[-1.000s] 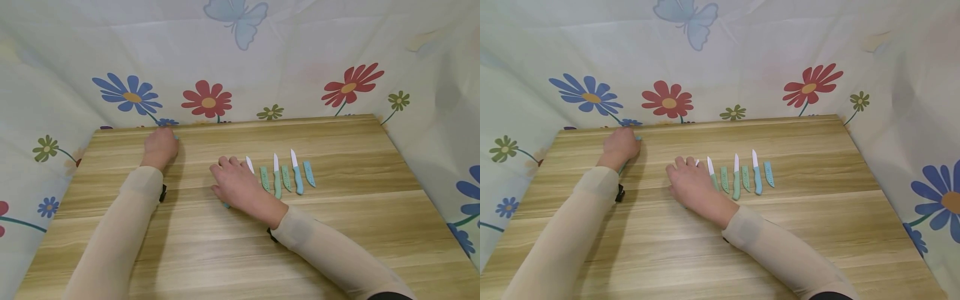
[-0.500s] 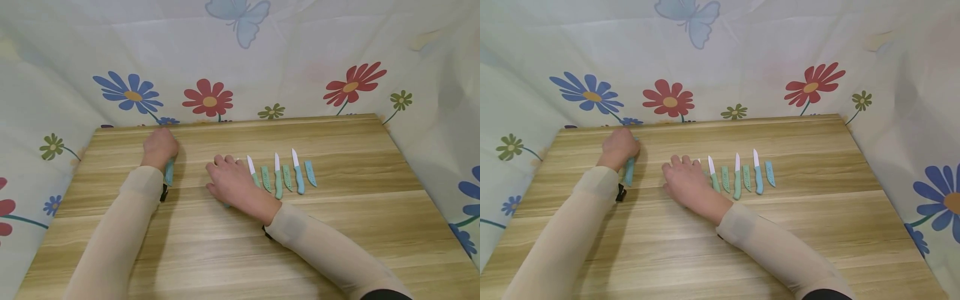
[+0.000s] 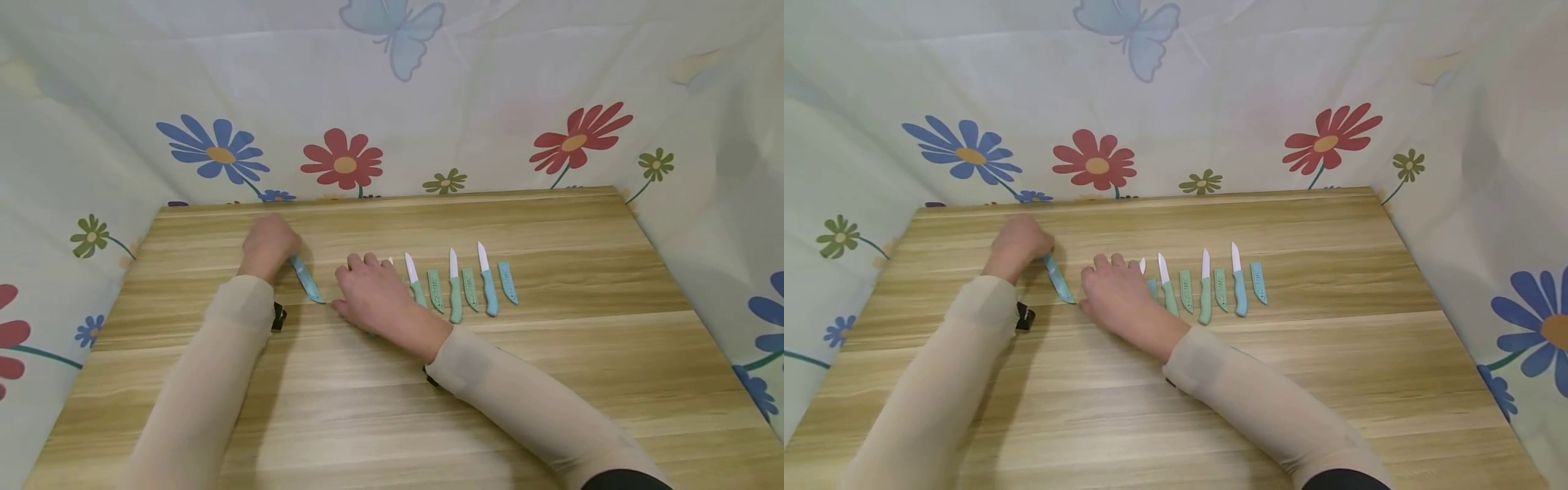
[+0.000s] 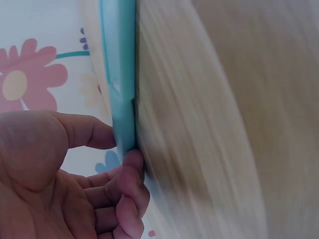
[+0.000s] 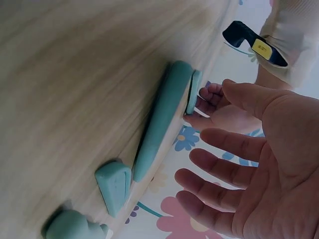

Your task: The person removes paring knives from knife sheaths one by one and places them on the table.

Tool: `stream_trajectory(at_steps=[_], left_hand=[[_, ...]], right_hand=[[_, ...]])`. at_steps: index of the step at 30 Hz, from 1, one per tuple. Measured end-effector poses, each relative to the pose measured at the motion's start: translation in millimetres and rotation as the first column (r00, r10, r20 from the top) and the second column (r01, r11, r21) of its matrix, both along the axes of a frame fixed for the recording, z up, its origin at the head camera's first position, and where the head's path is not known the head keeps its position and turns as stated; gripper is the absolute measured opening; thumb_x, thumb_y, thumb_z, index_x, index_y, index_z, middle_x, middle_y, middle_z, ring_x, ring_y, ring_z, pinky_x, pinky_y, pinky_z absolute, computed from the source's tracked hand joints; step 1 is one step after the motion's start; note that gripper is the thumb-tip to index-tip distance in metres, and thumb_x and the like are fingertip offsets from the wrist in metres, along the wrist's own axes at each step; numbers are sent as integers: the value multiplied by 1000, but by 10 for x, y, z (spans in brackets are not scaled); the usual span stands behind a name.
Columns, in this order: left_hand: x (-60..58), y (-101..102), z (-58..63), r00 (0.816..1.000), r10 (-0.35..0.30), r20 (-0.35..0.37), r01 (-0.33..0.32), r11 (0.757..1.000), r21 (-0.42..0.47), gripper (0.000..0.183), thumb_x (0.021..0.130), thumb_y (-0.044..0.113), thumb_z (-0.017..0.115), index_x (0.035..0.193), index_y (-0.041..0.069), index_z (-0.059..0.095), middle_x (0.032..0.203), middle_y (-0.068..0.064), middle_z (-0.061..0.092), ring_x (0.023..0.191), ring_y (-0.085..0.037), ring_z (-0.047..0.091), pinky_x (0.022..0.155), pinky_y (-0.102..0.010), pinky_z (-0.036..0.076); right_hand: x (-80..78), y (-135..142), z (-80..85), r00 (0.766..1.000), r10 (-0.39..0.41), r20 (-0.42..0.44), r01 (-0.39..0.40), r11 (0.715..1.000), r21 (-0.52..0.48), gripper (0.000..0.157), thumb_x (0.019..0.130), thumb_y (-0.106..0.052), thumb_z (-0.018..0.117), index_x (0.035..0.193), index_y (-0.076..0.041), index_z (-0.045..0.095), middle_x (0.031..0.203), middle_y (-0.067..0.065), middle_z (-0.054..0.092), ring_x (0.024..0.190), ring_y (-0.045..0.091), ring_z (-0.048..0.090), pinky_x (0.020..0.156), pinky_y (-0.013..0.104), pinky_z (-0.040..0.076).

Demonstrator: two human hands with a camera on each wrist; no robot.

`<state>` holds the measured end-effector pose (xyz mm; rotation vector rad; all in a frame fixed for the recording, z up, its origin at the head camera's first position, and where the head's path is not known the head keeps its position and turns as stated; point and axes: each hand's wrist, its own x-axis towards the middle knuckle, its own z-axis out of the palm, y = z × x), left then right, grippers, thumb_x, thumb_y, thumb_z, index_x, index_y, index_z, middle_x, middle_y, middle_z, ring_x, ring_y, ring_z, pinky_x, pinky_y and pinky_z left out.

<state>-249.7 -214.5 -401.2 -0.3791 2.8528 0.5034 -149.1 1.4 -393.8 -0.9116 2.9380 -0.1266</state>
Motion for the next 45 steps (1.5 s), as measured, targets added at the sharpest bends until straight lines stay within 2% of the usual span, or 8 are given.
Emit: stream_trajectory(at_steps=[4, 8, 15, 21, 29, 35, 39, 45], left_hand=[[50, 83, 4, 1000, 15, -10, -15, 999, 46, 12, 86, 7, 58, 84, -2, 66, 92, -20, 64, 71, -29, 56, 55, -37, 49], [83, 136, -2, 1000, -1, -13, 2, 999, 50, 12, 86, 7, 58, 80, 0, 65, 87, -19, 64, 68, -28, 56, 55, -37, 49], [111, 195, -3, 1000, -29, -5, 29, 999, 31, 14, 86, 7, 57, 80, -2, 65, 91, -21, 64, 69, -29, 57, 57, -35, 48], [128, 217, -5, 1000, -12, -1, 12, 999, 36, 17, 88, 10, 56, 82, -2, 65, 89, -21, 64, 64, -27, 57, 53, -34, 47], [155, 216, 12, 1000, -4, 3, 3, 999, 45, 18, 90, 12, 57, 82, -3, 64, 89, -21, 63, 68, -27, 58, 54, -33, 47], [143, 187, 34, 999, -33, -2, 33, 998, 51, 27, 94, 17, 58, 76, -2, 65, 76, -15, 64, 62, -25, 57, 56, -33, 46], [146, 168, 81, 998, -55, -43, 57, 997, 61, 36, 97, 23, 59, 69, 1, 64, 68, -12, 62, 59, -24, 55, 57, -32, 44], [171, 173, 221, 998, -23, -66, 36, 979, 202, 37, 99, 20, 59, 74, -3, 71, 63, -12, 71, 54, -21, 65, 54, -28, 41]], right_hand=[[-19, -44, -37, 1000, 3, 16, -3, 1000, 17, 44, 100, -54, 69, 117, -15, 74, 112, 4, 63, 109, 27, 60, 91, 49, 53], [-41, -101, -83, 999, 4, 41, -4, 1000, 23, 41, 99, -54, 70, 110, -15, 75, 110, 3, 63, 108, 27, 58, 88, 47, 51], [-62, -176, -151, 999, 20, 45, -23, 997, 68, 40, 98, -54, 71, 106, -15, 75, 110, 3, 64, 103, 25, 58, 80, 42, 49], [-68, -207, -179, 999, 32, 34, -35, 996, 84, 33, 100, -50, 71, 100, -17, 73, 110, 2, 63, 101, 23, 57, 80, 40, 49], [-68, -213, -167, 998, 29, 51, -34, 994, 105, 23, 103, -39, 68, 96, -18, 71, 112, 2, 63, 105, 22, 57, 82, 40, 49], [-67, -185, -145, 999, 19, 34, -22, 996, 88, 18, 101, -32, 67, 91, -17, 69, 107, 1, 62, 98, 20, 56, 80, 38, 48], [-65, -148, -84, 1000, 6, 13, -7, 997, 72, 20, 101, -32, 67, 89, -17, 68, 105, 1, 61, 97, 20, 56, 82, 40, 49], [-88, -54, 36, 999, -24, 38, 23, 999, 31, 20, 99, -34, 69, 88, -18, 67, 105, -1, 62, 95, 19, 55, 84, 40, 48]])
